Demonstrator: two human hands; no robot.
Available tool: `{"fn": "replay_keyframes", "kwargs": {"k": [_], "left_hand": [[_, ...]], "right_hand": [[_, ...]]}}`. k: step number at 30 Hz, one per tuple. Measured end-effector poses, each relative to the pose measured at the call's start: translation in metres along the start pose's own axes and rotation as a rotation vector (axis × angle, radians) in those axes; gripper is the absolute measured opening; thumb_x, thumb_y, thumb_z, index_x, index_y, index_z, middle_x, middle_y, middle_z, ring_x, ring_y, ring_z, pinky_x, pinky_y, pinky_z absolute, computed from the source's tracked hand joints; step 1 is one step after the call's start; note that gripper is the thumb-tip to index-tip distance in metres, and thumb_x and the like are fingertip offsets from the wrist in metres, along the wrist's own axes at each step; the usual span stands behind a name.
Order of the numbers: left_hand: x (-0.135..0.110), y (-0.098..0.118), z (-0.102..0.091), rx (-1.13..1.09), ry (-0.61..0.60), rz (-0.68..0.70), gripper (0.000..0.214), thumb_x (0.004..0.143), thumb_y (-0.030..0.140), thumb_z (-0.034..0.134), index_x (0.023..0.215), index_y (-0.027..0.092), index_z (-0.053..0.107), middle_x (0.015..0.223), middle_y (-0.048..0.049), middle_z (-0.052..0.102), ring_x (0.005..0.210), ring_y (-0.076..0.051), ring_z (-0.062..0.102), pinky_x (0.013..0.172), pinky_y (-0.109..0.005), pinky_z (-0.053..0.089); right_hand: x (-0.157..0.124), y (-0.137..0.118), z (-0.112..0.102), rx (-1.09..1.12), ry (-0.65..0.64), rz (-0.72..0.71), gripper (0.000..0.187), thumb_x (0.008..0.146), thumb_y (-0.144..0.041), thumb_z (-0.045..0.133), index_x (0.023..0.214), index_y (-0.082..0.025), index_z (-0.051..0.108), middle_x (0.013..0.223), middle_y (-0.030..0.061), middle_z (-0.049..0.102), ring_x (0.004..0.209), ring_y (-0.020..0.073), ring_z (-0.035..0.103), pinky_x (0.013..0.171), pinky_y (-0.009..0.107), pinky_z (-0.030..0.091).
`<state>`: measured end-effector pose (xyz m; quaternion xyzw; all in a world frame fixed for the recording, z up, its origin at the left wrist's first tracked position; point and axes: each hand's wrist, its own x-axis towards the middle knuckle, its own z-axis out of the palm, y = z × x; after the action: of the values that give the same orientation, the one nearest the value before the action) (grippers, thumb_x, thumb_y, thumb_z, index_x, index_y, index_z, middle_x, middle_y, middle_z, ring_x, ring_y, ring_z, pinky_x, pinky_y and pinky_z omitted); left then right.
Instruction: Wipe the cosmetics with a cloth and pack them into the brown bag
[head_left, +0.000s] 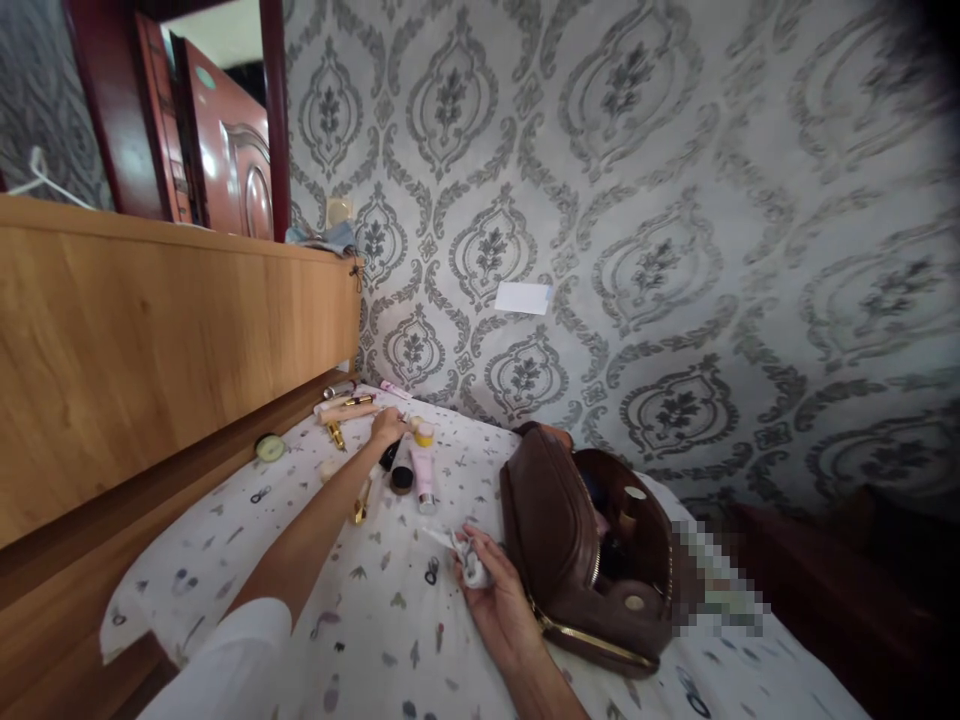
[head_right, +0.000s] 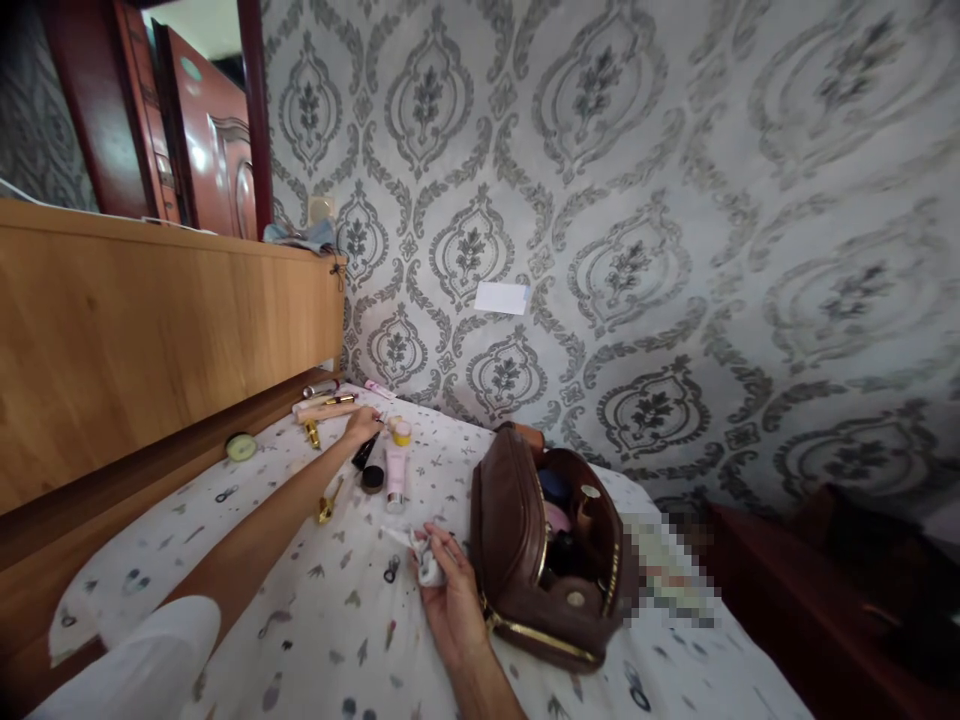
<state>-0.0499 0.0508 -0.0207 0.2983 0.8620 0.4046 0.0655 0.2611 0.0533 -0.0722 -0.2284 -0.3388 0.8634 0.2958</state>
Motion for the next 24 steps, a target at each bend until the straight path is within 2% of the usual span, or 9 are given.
{"fn": "replay_keyframes", "kwargs": {"k": [6, 9, 11, 14, 17, 20, 24], "left_hand": [[-0.022, 0.011, -0.035, -0.445, -0.019, 0.170, 0.029, 0.091, 0.036, 0.062, 0.110, 0.014, 0.063, 0.109, -0.0074, 0.066, 0.097, -0.020, 0.065, 0.085, -0.042, 0.054], [-0.049, 0.018, -0.051, -0.670, -0.069, 0.246, 0.032, 0.084, 0.038, 0.066, 0.106, 0.014, 0.063, 0.103, -0.0076, 0.068, 0.094, -0.019, 0.066, 0.085, -0.037, 0.054], [-0.073, 0.022, -0.055, -0.784, -0.147, 0.273, 0.036, 0.076, 0.042, 0.070, 0.100, 0.015, 0.064, 0.097, -0.0069, 0.069, 0.088, -0.018, 0.067, 0.082, -0.034, 0.054], [-0.112, 0.025, -0.046, -0.885, -0.297, 0.260, 0.040, 0.066, 0.046, 0.076, 0.091, 0.016, 0.065, 0.086, -0.0058, 0.069, 0.076, -0.018, 0.066, 0.074, -0.032, 0.053], [-0.149, 0.026, -0.023, -0.919, -0.404, 0.218, 0.040, 0.060, 0.042, 0.080, 0.087, 0.017, 0.065, 0.081, -0.0036, 0.067, 0.073, -0.016, 0.064, 0.071, -0.031, 0.051], [-0.176, 0.027, 0.002, -0.900, -0.423, 0.190, 0.036, 0.058, 0.036, 0.081, 0.084, 0.018, 0.064, 0.078, 0.0005, 0.064, 0.074, -0.014, 0.060, 0.071, -0.026, 0.047], [-0.195, 0.029, 0.020, -0.819, -0.428, 0.166, 0.027, 0.063, 0.032, 0.078, 0.080, 0.020, 0.062, 0.072, 0.0041, 0.057, 0.069, -0.012, 0.055, 0.062, -0.023, 0.043]], "right_hand": [[0.002, 0.003, -0.002, 0.028, -0.034, -0.013, 0.027, 0.062, -0.024, 0.089, 0.087, -0.021, 0.078, 0.092, 0.0001, 0.075, 0.079, 0.0130, 0.069, 0.074, 0.023, 0.059], [0.006, 0.004, -0.003, 0.086, -0.024, -0.001, 0.025, 0.062, -0.022, 0.088, 0.086, -0.019, 0.078, 0.093, 0.0019, 0.075, 0.079, 0.0145, 0.070, 0.069, 0.023, 0.058], [0.007, 0.003, -0.002, 0.133, -0.022, 0.020, 0.023, 0.064, -0.020, 0.086, 0.085, -0.018, 0.077, 0.094, 0.0024, 0.076, 0.082, 0.0155, 0.071, 0.071, 0.024, 0.059], [0.004, -0.001, 0.003, 0.204, -0.026, 0.069, 0.014, 0.070, -0.018, 0.081, 0.083, -0.017, 0.076, 0.095, 0.0033, 0.076, 0.090, 0.0170, 0.071, 0.081, 0.028, 0.058], [-0.003, -0.004, 0.011, 0.212, -0.111, 0.116, 0.016, 0.075, -0.026, 0.077, 0.087, -0.016, 0.075, 0.095, 0.0063, 0.076, 0.095, 0.0204, 0.070, 0.084, 0.033, 0.057], [-0.013, 0.000, 0.018, 0.091, -0.236, 0.131, 0.033, 0.071, -0.038, 0.081, 0.094, -0.015, 0.073, 0.091, 0.0069, 0.075, 0.092, 0.0226, 0.070, 0.077, 0.034, 0.055], [-0.024, 0.010, 0.022, -0.113, -0.260, 0.058, 0.046, 0.062, -0.038, 0.088, 0.100, -0.018, 0.071, 0.078, 0.0011, 0.073, 0.074, 0.0182, 0.068, 0.070, 0.030, 0.050]]}}
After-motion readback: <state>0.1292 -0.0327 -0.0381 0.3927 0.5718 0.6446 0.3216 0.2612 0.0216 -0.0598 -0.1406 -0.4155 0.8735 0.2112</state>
